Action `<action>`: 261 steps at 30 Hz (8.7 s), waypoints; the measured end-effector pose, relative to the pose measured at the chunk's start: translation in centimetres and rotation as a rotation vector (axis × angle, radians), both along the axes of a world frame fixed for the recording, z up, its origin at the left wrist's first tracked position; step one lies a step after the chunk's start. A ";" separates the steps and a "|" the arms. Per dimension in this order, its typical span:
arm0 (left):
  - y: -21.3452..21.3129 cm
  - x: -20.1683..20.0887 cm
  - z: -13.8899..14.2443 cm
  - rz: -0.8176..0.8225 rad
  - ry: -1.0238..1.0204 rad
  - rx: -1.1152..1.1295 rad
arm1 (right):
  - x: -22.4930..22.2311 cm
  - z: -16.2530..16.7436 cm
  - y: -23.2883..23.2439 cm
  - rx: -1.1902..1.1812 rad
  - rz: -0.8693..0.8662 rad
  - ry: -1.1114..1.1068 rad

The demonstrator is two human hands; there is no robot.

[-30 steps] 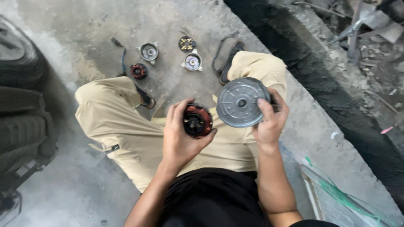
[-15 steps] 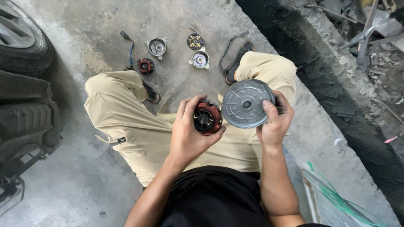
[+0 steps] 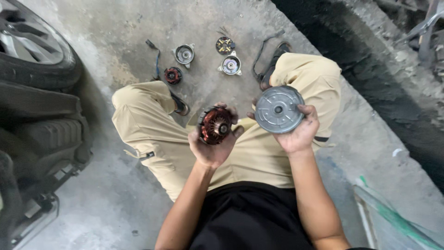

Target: The person sits on a stool and assembles electrical components by hand. They fit a metal cover onto a copper-wound rotor, then pick up a circular component with brushes and springs, adjusting the internal parts with their fingers.

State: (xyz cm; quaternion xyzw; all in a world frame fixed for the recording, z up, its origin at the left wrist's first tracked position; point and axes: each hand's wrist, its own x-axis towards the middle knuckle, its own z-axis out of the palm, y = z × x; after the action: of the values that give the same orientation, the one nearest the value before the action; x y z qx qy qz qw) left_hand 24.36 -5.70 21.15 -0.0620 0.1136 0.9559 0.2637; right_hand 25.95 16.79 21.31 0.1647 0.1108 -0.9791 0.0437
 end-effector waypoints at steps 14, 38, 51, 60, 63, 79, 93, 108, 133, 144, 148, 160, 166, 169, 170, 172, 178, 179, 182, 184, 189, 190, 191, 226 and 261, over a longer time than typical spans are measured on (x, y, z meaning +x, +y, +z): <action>-1.2 0.2 -1.7 0.123 -0.247 0.068 | -0.5 0.1 -2.6 0.071 0.085 0.030; 0.0 -0.4 -0.6 0.075 0.085 -0.289 | -0.6 0.3 -3.3 -0.035 0.078 0.098; -0.5 -0.2 -0.5 0.035 0.101 -0.302 | -0.4 0.4 -3.4 0.033 0.087 0.098; -0.7 -0.1 -0.4 0.027 0.136 -0.319 | -0.2 0.7 -3.7 0.030 0.085 0.100; -0.6 -0.1 -0.4 0.034 0.150 -0.330 | -0.2 0.5 -3.7 0.020 0.084 0.101; 2.1 0.9 -1.7 0.367 0.622 -1.167 | 0.8 -0.3 -5.2 0.301 -0.140 0.250; 3.3 1.0 -1.8 0.506 0.996 -1.559 | 0.8 1.7 -7.9 0.816 -0.179 0.410; 4.0 0.7 -1.4 0.520 0.891 -1.547 | 0.1 2.1 -7.4 1.042 -0.124 0.424; 2.2 -0.7 -4.1 0.516 1.224 -1.607 | -0.3 1.5 -7.5 0.772 0.018 0.301; -0.2 -2.0 -6.6 0.698 1.424 -1.416 | -0.1 2.9 -6.8 0.871 0.250 0.379; -0.3 -2.2 -6.8 0.634 1.409 -1.482 | -0.9 2.8 -6.7 0.902 0.286 0.387; -1.2 -2.2 -2.3 0.315 1.396 -1.600 | -0.5 2.7 -5.2 0.491 0.340 0.400; -0.9 -1.6 1.7 -0.007 1.366 -1.851 | 0.7 0.1 -5.7 0.356 0.203 0.356; -0.2 -0.3 3.3 -0.031 1.290 -1.926 | 1.0 -1.2 -6.4 0.265 0.132 0.306; 0.2 0.2 3.6 -0.020 1.267 -1.936 | 1.0 -1.5 -6.6 0.230 0.108 0.276; 1.2 0.6 3.6 0.102 1.148 -1.855 | 1.0 -2.2 -7.3 0.096 -0.016 0.161; 3.4 1.2 2.1 0.350 1.100 -1.850 | 1.1 -2.6 -7.4 0.196 -0.037 0.152; 3.5 1.1 1.9 0.367 1.125 -1.858 | 1.1 -2.6 -7.2 0.198 -0.016 0.189; 3.7 0.9 1.5 0.304 1.111 -1.853 | 1.2 -2.4 -7.2 0.161 -0.009 0.230; 3.9 0.6 1.3 0.342 1.093 -1.820 | 0.9 -2.4 -7.4 0.118 -0.008 0.267; 3.2 -0.6 0.9 0.437 1.062 -1.767 | 0.7 -2.0 -7.1 0.220 0.029 0.344; 3.0 -0.9 0.8 0.447 1.047 -1.777 | 0.7 -1.9 -6.4 0.269 0.054 0.335; 2.8 -1.0 0.7 0.459 1.028 -1.786 | 0.6 -1.8 -5.9 0.319 0.082 0.326; 0.4 -3.3 0.4 0.403 0.886 -1.888 | -4.3 -10.9 -6.6 0.063 0.309 0.137; 8.1 -17.8 3.9 0.071 0.954 -1.708 | -16.5 -9.6 2.5 0.024 0.158 0.315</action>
State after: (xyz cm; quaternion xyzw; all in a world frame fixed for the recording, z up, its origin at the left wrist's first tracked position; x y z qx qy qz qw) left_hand 6.57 2.45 25.10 0.1575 0.8602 0.4842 0.0273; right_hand 9.41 19.25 11.74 0.0005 0.1404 -0.9850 0.1005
